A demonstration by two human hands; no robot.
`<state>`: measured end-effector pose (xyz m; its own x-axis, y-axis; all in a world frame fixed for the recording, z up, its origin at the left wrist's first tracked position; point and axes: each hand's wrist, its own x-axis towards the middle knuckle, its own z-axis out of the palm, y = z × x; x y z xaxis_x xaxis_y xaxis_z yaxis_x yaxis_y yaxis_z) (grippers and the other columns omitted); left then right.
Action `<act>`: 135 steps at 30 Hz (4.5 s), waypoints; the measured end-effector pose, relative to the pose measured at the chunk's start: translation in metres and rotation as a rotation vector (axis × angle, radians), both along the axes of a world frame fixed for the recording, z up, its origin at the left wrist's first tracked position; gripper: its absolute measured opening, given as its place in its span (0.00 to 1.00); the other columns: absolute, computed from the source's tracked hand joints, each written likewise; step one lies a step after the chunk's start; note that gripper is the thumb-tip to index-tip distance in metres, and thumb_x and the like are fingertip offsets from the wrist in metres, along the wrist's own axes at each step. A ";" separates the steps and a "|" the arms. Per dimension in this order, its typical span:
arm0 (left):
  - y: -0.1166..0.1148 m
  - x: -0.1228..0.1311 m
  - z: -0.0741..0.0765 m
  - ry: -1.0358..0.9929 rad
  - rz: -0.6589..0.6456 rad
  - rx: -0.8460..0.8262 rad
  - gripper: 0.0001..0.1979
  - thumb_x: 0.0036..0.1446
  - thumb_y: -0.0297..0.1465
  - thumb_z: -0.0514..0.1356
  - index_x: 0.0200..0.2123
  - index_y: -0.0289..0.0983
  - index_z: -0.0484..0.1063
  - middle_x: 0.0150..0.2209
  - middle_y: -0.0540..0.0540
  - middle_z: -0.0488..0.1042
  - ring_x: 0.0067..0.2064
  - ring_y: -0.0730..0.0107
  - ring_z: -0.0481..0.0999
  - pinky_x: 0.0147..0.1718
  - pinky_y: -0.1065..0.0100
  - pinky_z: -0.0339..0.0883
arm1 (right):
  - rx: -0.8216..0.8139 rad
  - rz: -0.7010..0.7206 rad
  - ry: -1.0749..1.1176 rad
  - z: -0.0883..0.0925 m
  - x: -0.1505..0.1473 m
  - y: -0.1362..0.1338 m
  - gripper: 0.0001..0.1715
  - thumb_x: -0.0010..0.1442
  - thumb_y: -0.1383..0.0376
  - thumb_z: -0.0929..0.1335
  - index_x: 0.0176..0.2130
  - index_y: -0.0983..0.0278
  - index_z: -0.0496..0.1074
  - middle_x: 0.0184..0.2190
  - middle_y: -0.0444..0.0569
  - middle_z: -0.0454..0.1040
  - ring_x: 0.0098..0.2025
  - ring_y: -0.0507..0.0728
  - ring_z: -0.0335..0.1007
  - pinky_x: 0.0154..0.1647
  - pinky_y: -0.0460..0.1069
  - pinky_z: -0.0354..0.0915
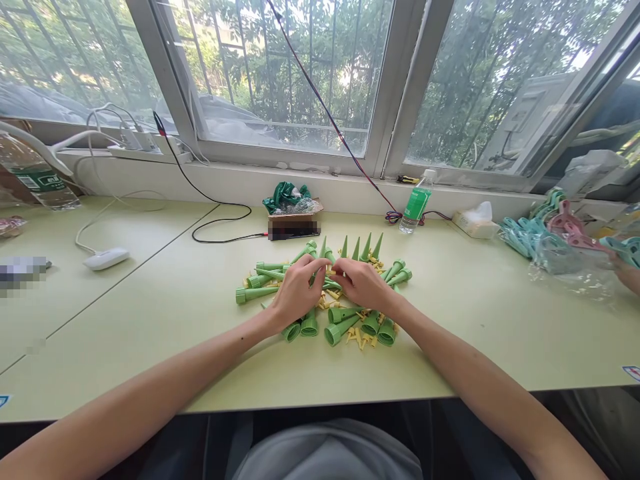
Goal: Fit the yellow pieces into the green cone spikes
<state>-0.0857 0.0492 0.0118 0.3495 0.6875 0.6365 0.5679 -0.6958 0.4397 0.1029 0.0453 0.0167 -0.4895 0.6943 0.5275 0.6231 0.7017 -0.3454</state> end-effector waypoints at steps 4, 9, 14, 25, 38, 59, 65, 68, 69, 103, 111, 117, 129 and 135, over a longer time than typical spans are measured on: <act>0.000 0.000 0.000 0.006 -0.005 0.014 0.12 0.66 0.29 0.53 0.46 0.37 0.75 0.34 0.46 0.70 0.34 0.68 0.70 0.33 0.68 0.65 | 0.005 0.007 -0.007 -0.001 -0.001 0.000 0.09 0.68 0.64 0.62 0.34 0.63 0.62 0.28 0.45 0.67 0.28 0.51 0.58 0.30 0.45 0.53; 0.000 0.000 0.001 0.016 -0.002 0.030 0.12 0.65 0.29 0.53 0.46 0.37 0.75 0.33 0.46 0.69 0.33 0.69 0.70 0.33 0.67 0.65 | 0.009 -0.001 -0.019 -0.001 -0.001 0.001 0.11 0.69 0.64 0.61 0.32 0.62 0.60 0.26 0.43 0.65 0.26 0.50 0.55 0.29 0.45 0.50; 0.000 -0.001 -0.001 0.019 -0.012 0.031 0.12 0.65 0.29 0.53 0.46 0.38 0.75 0.34 0.46 0.70 0.34 0.68 0.71 0.33 0.67 0.65 | 0.010 -0.021 -0.048 -0.001 -0.001 0.001 0.14 0.70 0.63 0.60 0.31 0.62 0.58 0.25 0.43 0.63 0.25 0.50 0.53 0.28 0.45 0.48; 0.000 0.000 -0.001 0.016 -0.013 0.041 0.12 0.66 0.29 0.53 0.45 0.39 0.75 0.35 0.46 0.71 0.35 0.68 0.72 0.35 0.67 0.67 | 0.038 -0.050 -0.112 0.000 -0.001 0.000 0.16 0.70 0.63 0.59 0.29 0.63 0.59 0.23 0.43 0.62 0.24 0.50 0.52 0.28 0.45 0.48; -0.002 0.001 0.001 -0.010 -0.019 0.040 0.14 0.66 0.30 0.53 0.51 0.39 0.71 0.37 0.45 0.72 0.35 0.68 0.72 0.35 0.66 0.66 | -0.007 -0.057 -0.039 0.004 0.001 -0.001 0.22 0.72 0.59 0.57 0.27 0.62 0.60 0.22 0.43 0.62 0.23 0.50 0.54 0.27 0.46 0.48; -0.002 0.003 -0.002 -0.012 -0.120 -0.053 0.18 0.62 0.31 0.58 0.54 0.40 0.62 0.38 0.48 0.75 0.28 0.74 0.71 0.31 0.69 0.67 | 0.068 -0.094 0.317 0.003 0.001 -0.001 0.14 0.69 0.57 0.60 0.35 0.62 0.65 0.23 0.42 0.66 0.23 0.50 0.58 0.27 0.46 0.57; -0.001 0.003 -0.003 0.004 -0.104 -0.031 0.11 0.63 0.30 0.56 0.49 0.39 0.65 0.40 0.46 0.73 0.30 0.72 0.71 0.32 0.68 0.68 | 0.244 -0.242 0.397 0.010 0.017 0.005 0.14 0.70 0.57 0.58 0.37 0.62 0.65 0.27 0.46 0.70 0.25 0.52 0.62 0.30 0.47 0.60; -0.001 0.003 -0.003 0.002 -0.109 -0.034 0.07 0.63 0.29 0.55 0.45 0.39 0.67 0.40 0.47 0.72 0.30 0.73 0.71 0.32 0.69 0.67 | 0.300 -0.312 0.449 0.012 0.025 0.011 0.14 0.70 0.57 0.58 0.35 0.61 0.63 0.26 0.46 0.69 0.25 0.52 0.62 0.30 0.48 0.60; -0.001 0.003 -0.002 0.002 -0.111 -0.036 0.07 0.63 0.29 0.55 0.44 0.39 0.67 0.39 0.47 0.72 0.30 0.73 0.70 0.31 0.69 0.67 | 0.306 -0.322 0.452 0.012 0.027 0.013 0.14 0.70 0.57 0.58 0.35 0.61 0.63 0.26 0.46 0.68 0.25 0.53 0.62 0.30 0.48 0.59; -0.003 0.003 0.000 0.020 -0.133 -0.057 0.03 0.63 0.28 0.55 0.39 0.38 0.68 0.38 0.48 0.69 0.30 0.74 0.70 0.31 0.69 0.65 | 0.096 -0.193 0.098 -0.006 0.037 0.036 0.16 0.68 0.61 0.60 0.28 0.62 0.59 0.23 0.42 0.61 0.24 0.51 0.52 0.29 0.46 0.51; -0.003 0.004 -0.001 0.020 -0.132 -0.060 0.03 0.63 0.28 0.55 0.39 0.38 0.69 0.38 0.48 0.70 0.30 0.74 0.70 0.31 0.69 0.65 | 0.094 -0.211 0.109 -0.006 0.038 0.036 0.12 0.68 0.61 0.61 0.35 0.63 0.66 0.27 0.45 0.69 0.26 0.52 0.61 0.31 0.46 0.55; -0.003 0.004 -0.001 0.018 -0.133 -0.051 0.03 0.63 0.28 0.56 0.39 0.37 0.69 0.38 0.48 0.70 0.29 0.74 0.70 0.31 0.69 0.65 | 0.109 -0.226 0.160 -0.003 0.036 0.034 0.10 0.68 0.61 0.62 0.39 0.63 0.69 0.28 0.46 0.72 0.27 0.53 0.65 0.32 0.46 0.58; -0.002 0.004 -0.003 0.024 -0.124 -0.053 0.03 0.63 0.28 0.55 0.38 0.37 0.69 0.38 0.48 0.70 0.30 0.75 0.70 0.31 0.70 0.67 | 0.280 -0.195 0.203 0.011 0.022 0.014 0.08 0.69 0.64 0.61 0.39 0.63 0.68 0.30 0.46 0.71 0.25 0.50 0.61 0.31 0.45 0.58; -0.002 0.003 -0.002 0.000 -0.129 -0.046 0.05 0.62 0.26 0.55 0.39 0.37 0.70 0.37 0.47 0.70 0.31 0.74 0.71 0.32 0.69 0.67 | 0.112 -0.059 -0.128 0.006 0.005 0.001 0.09 0.67 0.67 0.62 0.39 0.63 0.71 0.34 0.47 0.72 0.29 0.51 0.64 0.29 0.45 0.55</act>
<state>-0.0822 0.0468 0.0098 0.4372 0.6652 0.6053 0.4748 -0.7423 0.4729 0.1084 0.0459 0.0229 -0.5174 0.6643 0.5394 0.6984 0.6921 -0.1824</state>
